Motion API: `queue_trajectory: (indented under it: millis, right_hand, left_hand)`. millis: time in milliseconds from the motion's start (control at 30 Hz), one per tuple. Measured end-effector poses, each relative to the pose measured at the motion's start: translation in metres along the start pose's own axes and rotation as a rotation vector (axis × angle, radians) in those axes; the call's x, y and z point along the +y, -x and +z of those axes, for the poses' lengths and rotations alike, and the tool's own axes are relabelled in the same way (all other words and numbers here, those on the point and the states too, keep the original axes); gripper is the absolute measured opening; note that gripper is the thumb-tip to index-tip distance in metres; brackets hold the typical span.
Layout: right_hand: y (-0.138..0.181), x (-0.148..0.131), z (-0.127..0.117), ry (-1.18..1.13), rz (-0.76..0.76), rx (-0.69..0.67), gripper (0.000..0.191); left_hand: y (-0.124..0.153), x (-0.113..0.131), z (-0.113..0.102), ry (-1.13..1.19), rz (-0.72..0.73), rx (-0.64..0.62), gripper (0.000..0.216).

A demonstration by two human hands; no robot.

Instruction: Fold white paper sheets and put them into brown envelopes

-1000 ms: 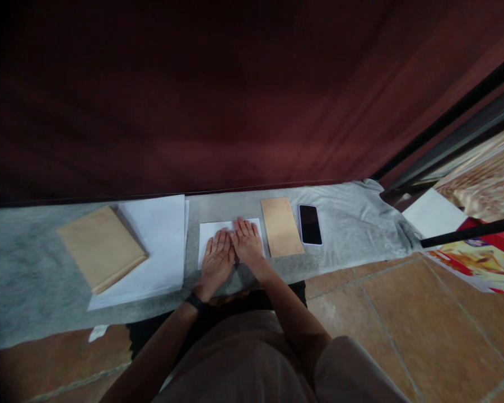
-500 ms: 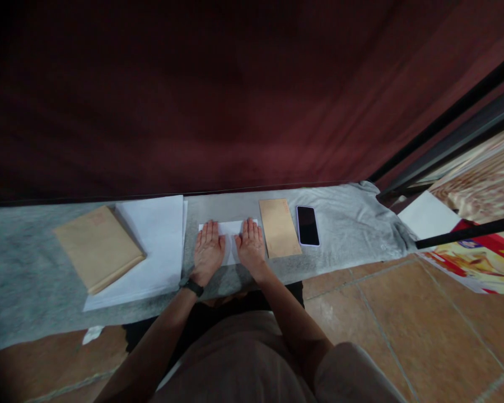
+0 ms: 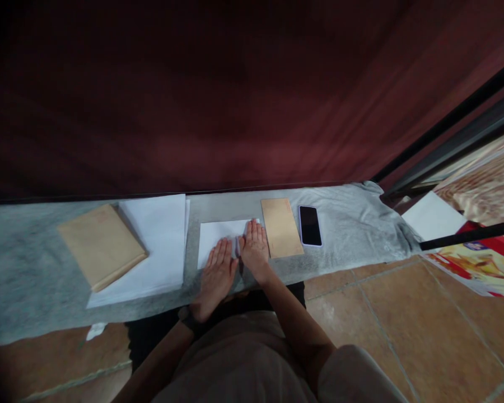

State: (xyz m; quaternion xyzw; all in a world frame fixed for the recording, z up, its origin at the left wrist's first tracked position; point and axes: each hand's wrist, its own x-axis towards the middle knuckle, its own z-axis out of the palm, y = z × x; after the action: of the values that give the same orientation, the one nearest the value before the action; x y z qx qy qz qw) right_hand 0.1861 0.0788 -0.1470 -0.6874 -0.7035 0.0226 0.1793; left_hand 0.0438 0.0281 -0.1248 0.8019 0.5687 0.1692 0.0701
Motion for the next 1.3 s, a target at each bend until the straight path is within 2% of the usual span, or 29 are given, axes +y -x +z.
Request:
queue_trajectory:
  millis: [200,400,567,800,1100,1300]
  right_hand:
    - [0.004,-0.008,-0.011,-0.021,-0.006,-0.035,0.06]
    - [0.034,-0.028,-0.019,-0.112,-0.253,-0.147,0.056]
    - [0.047,-0.009,-0.02,-0.065,-0.257,-0.115,0.059]
    - [0.061,0.018,-0.022,0.005,-0.264,-0.039,0.066]
    - [0.082,0.022,-0.027,0.056,-0.237,0.024,0.074]
    - [0.086,0.008,-0.035,0.025,-0.251,-0.003,0.066]
  left_hand:
    - [0.006,-0.003,0.008,-0.043,-0.007,-0.043,0.063]
    - [0.008,-0.004,0.005,-0.091,0.052,-0.114,0.064]
    - [0.008,-0.003,0.0,-0.124,0.015,-0.128,0.061]
    - [0.015,-0.014,-0.006,-0.111,-0.01,-0.067,0.064]
    - [0.02,-0.016,-0.007,-0.104,-0.089,-0.036,0.078]
    - [0.02,-0.016,-0.009,-0.111,-0.091,-0.053,0.076]
